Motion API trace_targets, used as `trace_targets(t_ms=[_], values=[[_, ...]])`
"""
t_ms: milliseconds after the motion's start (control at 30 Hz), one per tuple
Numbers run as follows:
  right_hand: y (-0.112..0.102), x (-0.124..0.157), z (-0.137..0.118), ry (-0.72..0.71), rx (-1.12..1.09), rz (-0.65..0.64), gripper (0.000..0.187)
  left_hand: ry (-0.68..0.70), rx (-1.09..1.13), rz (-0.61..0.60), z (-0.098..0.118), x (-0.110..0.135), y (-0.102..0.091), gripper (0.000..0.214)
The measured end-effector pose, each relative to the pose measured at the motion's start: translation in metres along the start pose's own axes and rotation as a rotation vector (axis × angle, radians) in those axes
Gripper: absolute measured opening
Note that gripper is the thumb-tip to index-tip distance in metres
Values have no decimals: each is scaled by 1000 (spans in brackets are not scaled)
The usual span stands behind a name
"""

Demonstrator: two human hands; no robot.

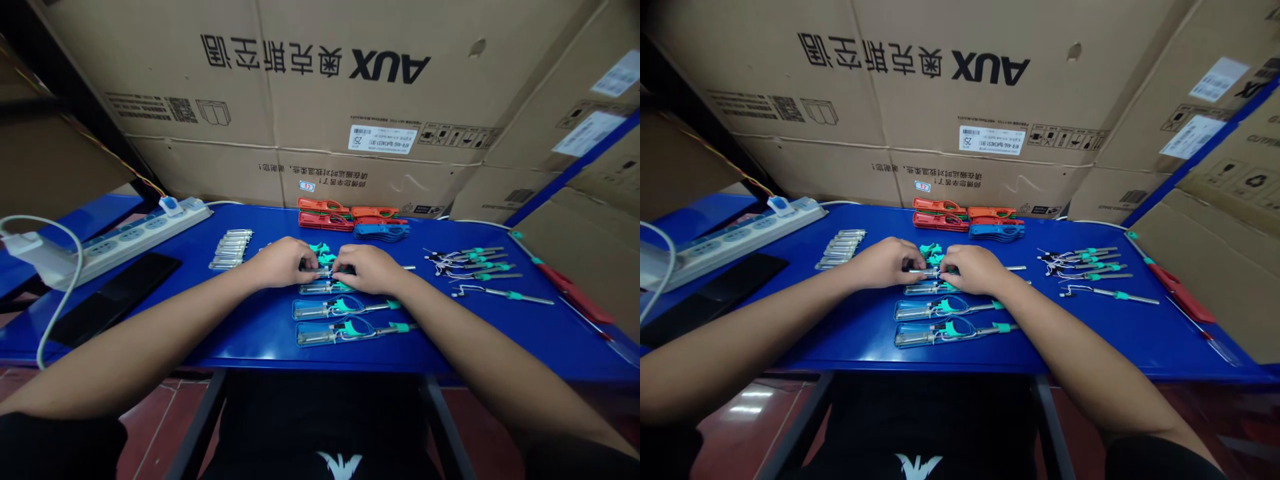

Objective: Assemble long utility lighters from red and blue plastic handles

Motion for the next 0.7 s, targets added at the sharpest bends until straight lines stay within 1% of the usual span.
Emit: trace_targets(t_ms=[133, 267, 367, 467, 533, 600, 633, 700], values=[[1, 0, 2, -3, -11, 11, 14, 15, -36, -13, -1, 0, 3, 17], [-8, 4, 10, 58, -16, 26, 14, 10, -44, -62, -3, 0, 8, 18], [-7, 7, 19, 121, -20, -25, 15, 22, -32, -62, -3, 0, 8, 23], [-3, 7, 27, 173, -60, -58, 15, 29, -44, -66, -1, 1, 8, 22], [-1, 6, 31, 202, -115, -50, 12, 36, -64, -21, 5, 2, 4, 22], [1, 6, 35, 226, -172, -47, 10, 62, -66, 32, 17, 2, 2, 23], [1, 6, 36, 233, -194, -43, 9, 83, -57, 47, 25, 2, 3, 23], [-3, 7, 38, 232, -221, -23, 9, 130, -36, 41, 40, -2, 11, 23]])
Point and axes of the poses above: each hand's wrist, its own x-axis away from the middle knuckle, its own y-axis out of the palm, z = x × y, the point moved 10 cm from there along -x, towards the middle knuckle, and after that the axes turned 6 degrees about -z, right-handed, at the moved point
